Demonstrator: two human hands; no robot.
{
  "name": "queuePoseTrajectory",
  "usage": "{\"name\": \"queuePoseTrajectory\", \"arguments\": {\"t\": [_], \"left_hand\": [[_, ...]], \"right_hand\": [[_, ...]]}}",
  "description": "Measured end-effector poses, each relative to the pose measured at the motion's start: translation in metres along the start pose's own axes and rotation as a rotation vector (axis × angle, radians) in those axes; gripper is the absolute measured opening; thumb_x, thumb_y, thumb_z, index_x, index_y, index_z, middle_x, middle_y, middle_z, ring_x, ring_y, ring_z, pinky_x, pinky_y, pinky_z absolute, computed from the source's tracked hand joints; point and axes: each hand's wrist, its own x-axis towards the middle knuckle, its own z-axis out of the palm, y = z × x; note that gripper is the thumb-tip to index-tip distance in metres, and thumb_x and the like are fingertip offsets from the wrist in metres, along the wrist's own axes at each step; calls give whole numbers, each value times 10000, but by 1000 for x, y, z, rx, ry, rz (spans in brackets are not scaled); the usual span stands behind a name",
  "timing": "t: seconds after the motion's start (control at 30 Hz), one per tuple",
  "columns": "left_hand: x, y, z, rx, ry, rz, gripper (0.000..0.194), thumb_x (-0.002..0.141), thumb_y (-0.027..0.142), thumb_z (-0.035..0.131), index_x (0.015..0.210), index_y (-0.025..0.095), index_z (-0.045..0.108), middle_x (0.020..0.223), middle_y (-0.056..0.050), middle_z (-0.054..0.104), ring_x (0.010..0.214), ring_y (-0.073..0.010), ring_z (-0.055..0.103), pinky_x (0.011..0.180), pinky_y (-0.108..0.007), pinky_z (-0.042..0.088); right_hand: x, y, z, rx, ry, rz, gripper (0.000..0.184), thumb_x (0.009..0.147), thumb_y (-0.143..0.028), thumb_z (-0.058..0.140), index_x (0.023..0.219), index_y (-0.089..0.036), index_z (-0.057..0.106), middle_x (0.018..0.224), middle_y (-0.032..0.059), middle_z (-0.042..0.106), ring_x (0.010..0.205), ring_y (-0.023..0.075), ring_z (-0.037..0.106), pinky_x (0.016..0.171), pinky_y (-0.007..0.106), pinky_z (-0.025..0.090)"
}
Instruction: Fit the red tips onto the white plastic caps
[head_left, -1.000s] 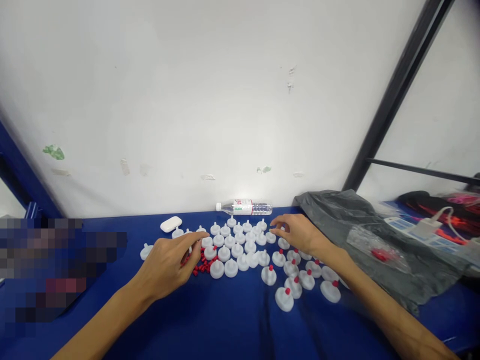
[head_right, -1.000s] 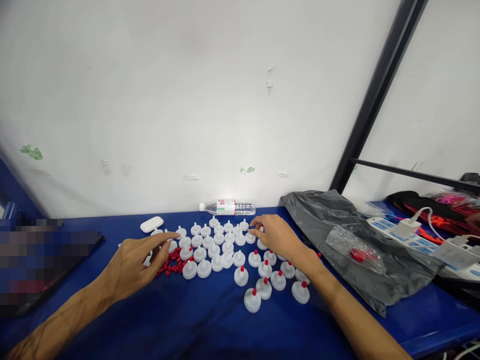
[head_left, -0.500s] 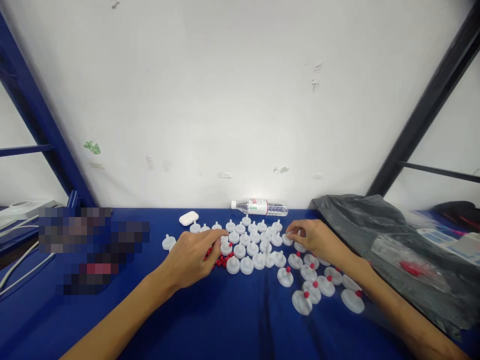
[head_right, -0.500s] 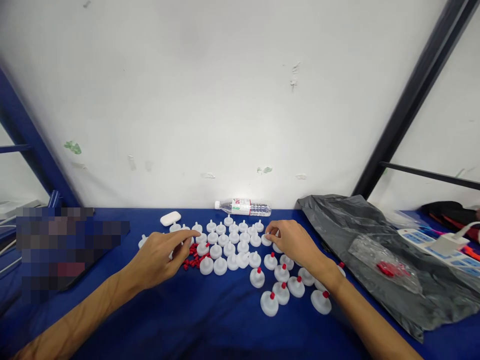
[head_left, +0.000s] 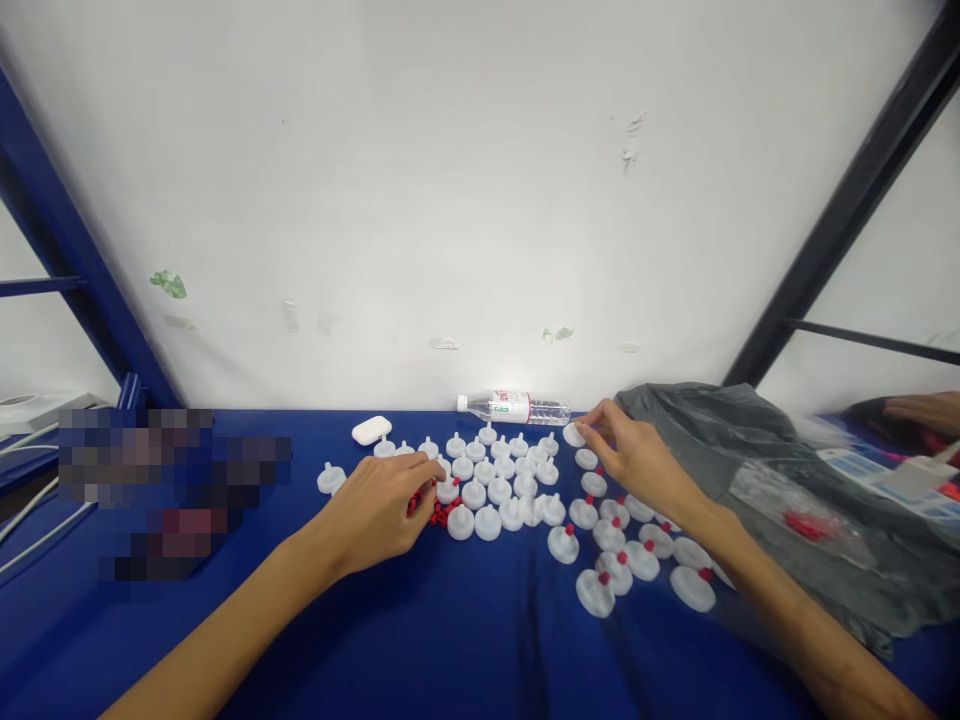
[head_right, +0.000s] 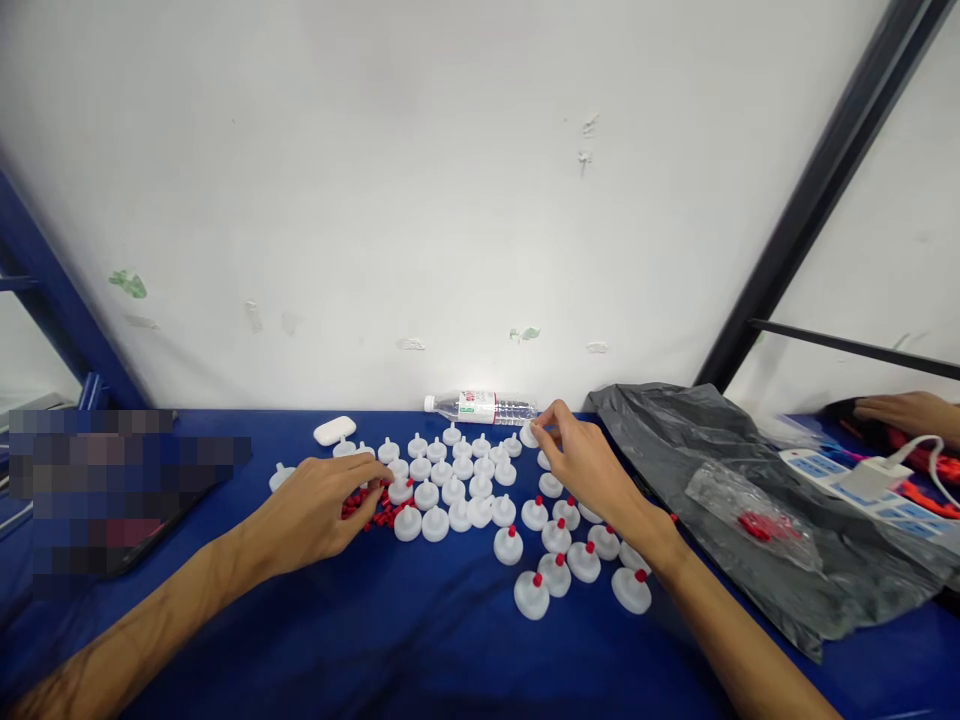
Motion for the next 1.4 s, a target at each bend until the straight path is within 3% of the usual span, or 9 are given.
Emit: {"name": "queuePoseTrajectory", "arguments": {"t": [0.13,0.53,0.93,1.23,1.4], "left_hand": [[1,3,-2,-1,-78,-3,160,903,180,512,930,236,660,931,-23,681,777,-193,654,610,-304,421],[-2,10,0,-40,-172,-11,125,915,244,539,930,242,663,949,-32,651,795,-201,637,609,-307,421],[-1,2,10,-96,-210,-21,126,935,231,561,941,245,686,946,-19,665,734,-177,626,619,-298,408],[2,0,5,-188,-173,-62,152,988,323,539,907,247,643,931,16,699,773,-162,653,645,-268,422],[0,6,4,-217,-82,-113,188,984,388,536,898,240,615,785,34,696,685,-156,639,626,-274,422]], "right_hand": [[0,0,1,63,14,-50,124,1010,-349,435,976,-257,511,978,34,710,941,220,686,797,323,495],[-1,-3,2,25,28,-70,139,1007,-356,468,989,-246,551,998,34,694,919,242,645,773,355,481],[-4,-5,2,18,102,-170,167,1005,-398,504,994,-256,591,969,13,686,879,230,622,783,367,458],[-4,-4,4,22,144,-237,146,1001,-381,539,1000,-253,609,987,17,687,892,220,617,802,351,449],[-8,-6,6,48,93,-253,174,1007,-416,523,1018,-246,559,951,23,668,857,207,616,767,338,451]]}}
